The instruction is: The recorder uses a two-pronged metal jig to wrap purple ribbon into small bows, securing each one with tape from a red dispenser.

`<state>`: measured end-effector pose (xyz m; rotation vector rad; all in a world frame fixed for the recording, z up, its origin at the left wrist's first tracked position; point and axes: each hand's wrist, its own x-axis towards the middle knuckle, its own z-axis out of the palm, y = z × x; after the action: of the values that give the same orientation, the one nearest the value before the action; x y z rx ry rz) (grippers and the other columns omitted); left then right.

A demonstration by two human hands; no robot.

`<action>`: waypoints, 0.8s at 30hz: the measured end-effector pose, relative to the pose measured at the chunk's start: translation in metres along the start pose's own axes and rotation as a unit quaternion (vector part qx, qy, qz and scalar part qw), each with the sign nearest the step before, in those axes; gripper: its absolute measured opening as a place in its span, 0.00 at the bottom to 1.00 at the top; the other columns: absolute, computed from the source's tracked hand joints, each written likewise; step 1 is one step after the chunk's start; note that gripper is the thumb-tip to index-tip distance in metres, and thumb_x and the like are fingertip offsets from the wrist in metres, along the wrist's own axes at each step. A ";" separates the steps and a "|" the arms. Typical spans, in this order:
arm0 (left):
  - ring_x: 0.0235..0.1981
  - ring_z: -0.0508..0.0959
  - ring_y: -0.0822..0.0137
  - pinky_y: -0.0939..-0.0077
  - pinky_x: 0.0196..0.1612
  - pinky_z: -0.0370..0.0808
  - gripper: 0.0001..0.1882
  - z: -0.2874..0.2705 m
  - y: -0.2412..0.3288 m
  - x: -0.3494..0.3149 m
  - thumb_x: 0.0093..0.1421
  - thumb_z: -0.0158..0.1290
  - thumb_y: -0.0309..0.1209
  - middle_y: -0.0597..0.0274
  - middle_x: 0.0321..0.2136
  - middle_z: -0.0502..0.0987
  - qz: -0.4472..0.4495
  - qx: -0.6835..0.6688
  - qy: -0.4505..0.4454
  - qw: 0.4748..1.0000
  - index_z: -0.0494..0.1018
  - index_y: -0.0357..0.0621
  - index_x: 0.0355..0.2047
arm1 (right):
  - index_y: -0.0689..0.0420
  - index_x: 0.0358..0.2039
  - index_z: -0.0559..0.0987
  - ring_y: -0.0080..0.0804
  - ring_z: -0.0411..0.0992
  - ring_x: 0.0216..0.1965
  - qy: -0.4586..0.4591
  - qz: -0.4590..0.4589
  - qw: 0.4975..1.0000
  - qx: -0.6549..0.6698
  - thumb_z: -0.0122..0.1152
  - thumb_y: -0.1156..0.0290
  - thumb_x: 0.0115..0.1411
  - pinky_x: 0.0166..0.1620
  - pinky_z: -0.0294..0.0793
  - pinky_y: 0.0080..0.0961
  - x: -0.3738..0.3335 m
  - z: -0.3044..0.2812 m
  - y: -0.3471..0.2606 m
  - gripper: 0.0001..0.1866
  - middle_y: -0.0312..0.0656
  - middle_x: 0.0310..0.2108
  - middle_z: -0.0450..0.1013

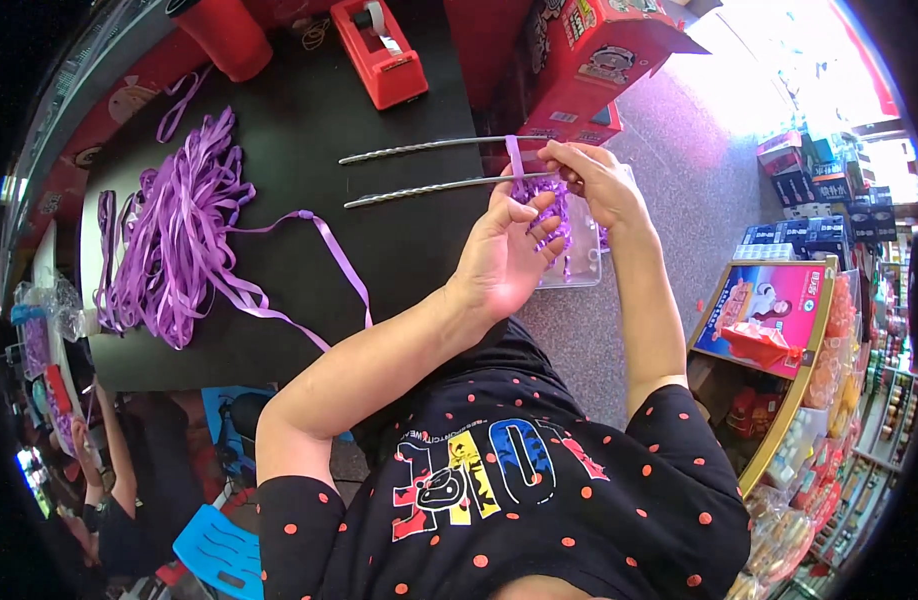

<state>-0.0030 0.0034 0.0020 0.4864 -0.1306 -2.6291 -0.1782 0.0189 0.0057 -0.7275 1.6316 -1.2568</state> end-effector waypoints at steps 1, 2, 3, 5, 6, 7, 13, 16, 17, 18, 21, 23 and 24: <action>0.44 0.66 0.63 0.63 0.53 0.62 0.31 0.000 0.000 0.000 0.50 0.47 0.28 0.65 0.42 0.67 -0.001 -0.002 0.001 1.000 0.59 0.65 0.56 | 0.56 0.33 0.81 0.13 0.62 0.25 -0.016 0.012 1.000 0.014 0.61 0.61 0.56 0.31 0.60 0.12 0.004 -0.003 0.003 0.12 0.28 0.24 0.71; 0.45 0.66 0.63 0.63 0.53 0.61 0.30 0.000 0.000 0.000 0.50 0.47 0.28 0.65 0.42 0.67 0.004 -0.002 0.002 1.000 0.59 0.64 0.55 | 0.55 0.33 0.81 0.13 0.62 0.25 -0.035 0.025 0.999 0.028 0.62 0.61 0.56 0.30 0.60 0.12 0.006 -0.002 0.004 0.11 0.27 0.24 0.71; 0.45 0.65 0.63 0.64 0.53 0.61 0.29 -0.001 0.000 -0.001 0.50 0.47 0.28 0.65 0.42 0.67 0.008 -0.001 0.002 1.000 0.60 0.64 0.55 | 0.55 0.33 0.81 0.13 0.62 0.25 -0.036 0.027 0.999 0.027 0.62 0.61 0.56 0.30 0.60 0.12 0.007 0.000 0.003 0.11 0.27 0.24 0.71; 0.45 0.65 0.64 0.64 0.53 0.61 0.29 -0.002 0.001 0.000 0.50 0.47 0.28 0.65 0.42 0.67 0.010 -0.001 -0.002 1.000 0.60 0.63 0.54 | 0.55 0.32 0.81 0.13 0.63 0.25 -0.049 0.035 0.998 0.022 0.62 0.63 0.55 0.30 0.60 0.13 0.006 0.003 -0.002 0.10 0.27 0.24 0.72; 0.45 0.65 0.64 0.64 0.53 0.61 0.28 -0.002 0.001 0.000 0.50 0.48 0.28 0.65 0.42 0.67 0.010 0.000 -0.007 1.000 0.60 0.63 0.54 | 0.55 0.32 0.81 0.13 0.63 0.25 -0.049 0.036 0.998 0.021 0.62 0.63 0.55 0.30 0.60 0.13 0.008 0.002 0.001 0.10 0.27 0.24 0.72; 0.45 0.65 0.64 0.64 0.53 0.61 0.28 -0.002 0.001 0.000 0.50 0.48 0.28 0.65 0.42 0.67 0.010 -0.001 -0.007 1.000 0.60 0.63 0.54 | 0.56 0.33 0.81 0.13 0.64 0.25 -0.061 0.037 0.997 0.035 0.62 0.64 0.55 0.29 0.59 0.13 0.011 0.000 0.004 0.10 0.28 0.25 0.72; 0.45 0.66 0.64 0.63 0.52 0.62 0.27 -0.002 0.001 0.000 0.50 0.48 0.29 0.64 0.43 0.67 0.008 -0.007 0.003 1.000 0.61 0.62 0.52 | 0.60 0.34 0.79 0.21 0.71 0.29 -0.098 0.059 0.989 0.098 0.62 0.67 0.55 0.34 0.70 0.17 0.024 -0.001 0.014 0.10 0.36 0.29 0.75; 0.44 0.67 0.64 0.64 0.52 0.62 0.27 -0.004 0.001 0.000 0.50 0.49 0.28 0.64 0.43 0.68 0.005 -0.018 0.004 1.000 0.62 0.62 0.52 | 0.62 0.35 0.78 0.27 0.75 0.33 -0.164 0.105 0.971 0.138 0.60 0.70 0.56 0.39 0.75 0.22 0.034 0.005 0.023 0.10 0.41 0.31 0.76; 0.44 0.67 0.64 0.64 0.52 0.62 0.27 -0.002 0.002 0.000 0.50 0.49 0.29 0.64 0.42 0.68 0.005 -0.016 0.013 1.000 0.62 0.60 0.52 | 0.63 0.37 0.77 0.30 0.76 0.35 -0.217 0.141 0.955 0.145 0.60 0.71 0.56 0.41 0.76 0.25 0.037 0.006 0.026 0.10 0.43 0.32 0.77; 0.44 0.67 0.64 0.64 0.52 0.62 0.26 -0.001 0.002 -0.001 0.49 0.50 0.30 0.64 0.42 0.69 0.005 -0.013 0.023 1.000 0.62 0.59 0.51 | 0.66 0.39 0.76 0.30 0.75 0.35 -0.234 0.145 0.941 0.197 0.59 0.73 0.57 0.40 0.75 0.23 0.043 0.005 0.035 0.11 0.44 0.35 0.76; 0.45 0.67 0.64 0.65 0.52 0.62 0.25 0.000 0.004 -0.003 0.49 0.51 0.32 0.64 0.42 0.69 0.008 -0.008 0.021 1.000 0.63 0.55 0.51 | 0.64 0.41 0.75 0.31 0.76 0.34 -0.325 0.152 0.889 0.285 0.60 0.73 0.56 0.38 0.76 0.23 0.057 0.011 0.049 0.13 0.45 0.33 0.76; 0.45 0.67 0.64 0.64 0.52 0.62 0.25 -0.001 0.005 -0.002 0.49 0.51 0.32 0.64 0.43 0.69 0.010 -0.012 0.019 1.000 0.63 0.54 0.50 | 0.63 0.42 0.73 0.29 0.76 0.31 -0.317 0.152 0.891 0.287 0.62 0.72 0.56 0.34 0.76 0.22 0.061 0.016 0.053 0.14 0.43 0.32 0.75; 0.45 0.68 0.64 0.64 0.52 0.63 0.25 -0.002 0.005 -0.002 0.49 0.51 0.33 0.64 0.44 0.69 0.011 -0.014 0.016 1.000 0.63 0.53 0.50 | 0.63 0.40 0.74 0.29 0.76 0.30 -0.348 0.141 0.872 0.313 0.62 0.72 0.55 0.33 0.75 0.21 0.064 0.018 0.056 0.13 0.42 0.31 0.74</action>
<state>0.0017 -0.0001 0.0016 0.5146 -0.0874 -2.5958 -0.1836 -0.0269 -0.0682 -0.4252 0.6439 -1.0407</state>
